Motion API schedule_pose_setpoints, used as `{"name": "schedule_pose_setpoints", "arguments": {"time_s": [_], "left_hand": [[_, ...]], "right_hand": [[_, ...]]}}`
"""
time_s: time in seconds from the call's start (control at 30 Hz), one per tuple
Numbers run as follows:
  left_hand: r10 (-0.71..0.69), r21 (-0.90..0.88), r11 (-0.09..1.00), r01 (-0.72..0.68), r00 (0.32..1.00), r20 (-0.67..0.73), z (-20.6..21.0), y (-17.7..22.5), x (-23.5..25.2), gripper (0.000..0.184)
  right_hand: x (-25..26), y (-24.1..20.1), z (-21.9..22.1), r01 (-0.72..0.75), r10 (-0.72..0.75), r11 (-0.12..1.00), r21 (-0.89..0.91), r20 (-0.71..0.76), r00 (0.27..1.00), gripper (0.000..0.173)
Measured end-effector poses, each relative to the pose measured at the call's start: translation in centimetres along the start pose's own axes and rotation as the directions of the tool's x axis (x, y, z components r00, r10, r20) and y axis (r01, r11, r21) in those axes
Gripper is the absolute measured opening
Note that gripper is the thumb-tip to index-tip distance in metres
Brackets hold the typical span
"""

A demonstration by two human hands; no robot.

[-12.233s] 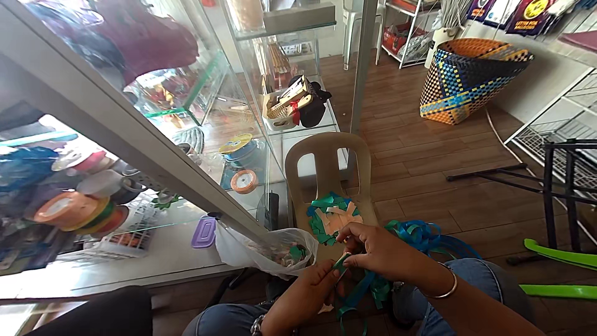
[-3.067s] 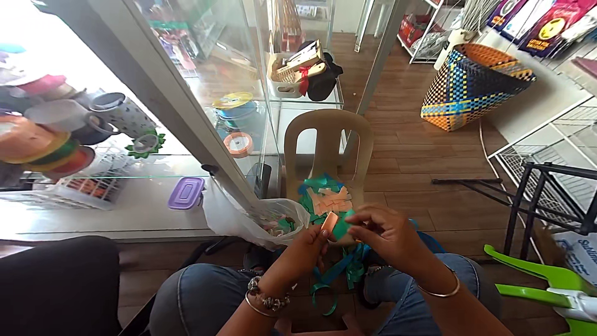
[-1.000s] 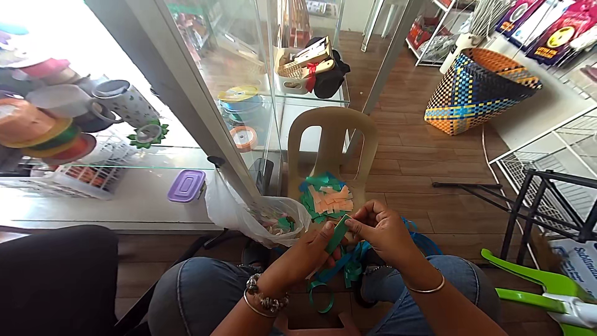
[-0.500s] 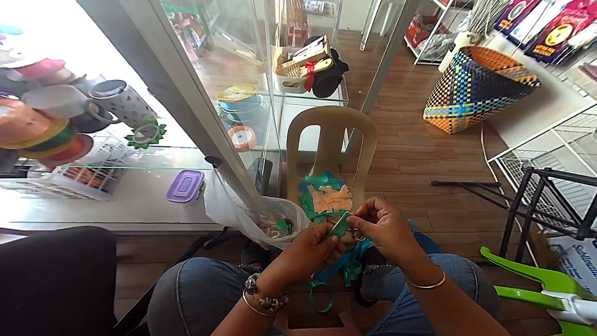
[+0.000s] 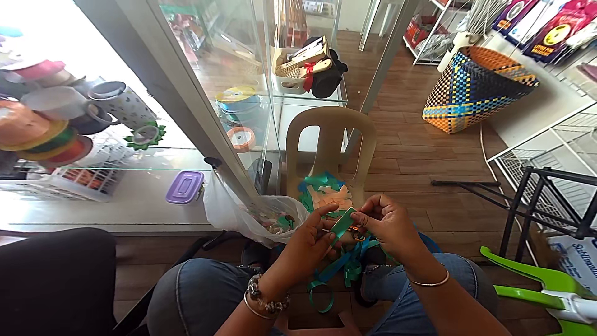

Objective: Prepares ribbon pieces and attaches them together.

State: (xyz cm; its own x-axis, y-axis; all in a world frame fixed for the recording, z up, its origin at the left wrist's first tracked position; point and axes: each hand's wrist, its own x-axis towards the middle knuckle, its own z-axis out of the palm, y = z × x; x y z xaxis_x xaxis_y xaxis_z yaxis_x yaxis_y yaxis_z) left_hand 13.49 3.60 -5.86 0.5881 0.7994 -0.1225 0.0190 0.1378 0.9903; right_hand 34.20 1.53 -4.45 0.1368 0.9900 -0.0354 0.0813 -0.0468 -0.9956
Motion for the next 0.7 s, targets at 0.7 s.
{"name": "schedule_pose_setpoints", "arguments": {"time_s": [0.7], "left_hand": [[-0.154,0.085,0.985,0.152,0.988,0.022,-1.0,0.8,-0.1,0.022]], "right_hand": [[2.5,1.8,-0.8,-0.131,0.131,0.991,-0.003,0.054,0.990,0.017]]}}
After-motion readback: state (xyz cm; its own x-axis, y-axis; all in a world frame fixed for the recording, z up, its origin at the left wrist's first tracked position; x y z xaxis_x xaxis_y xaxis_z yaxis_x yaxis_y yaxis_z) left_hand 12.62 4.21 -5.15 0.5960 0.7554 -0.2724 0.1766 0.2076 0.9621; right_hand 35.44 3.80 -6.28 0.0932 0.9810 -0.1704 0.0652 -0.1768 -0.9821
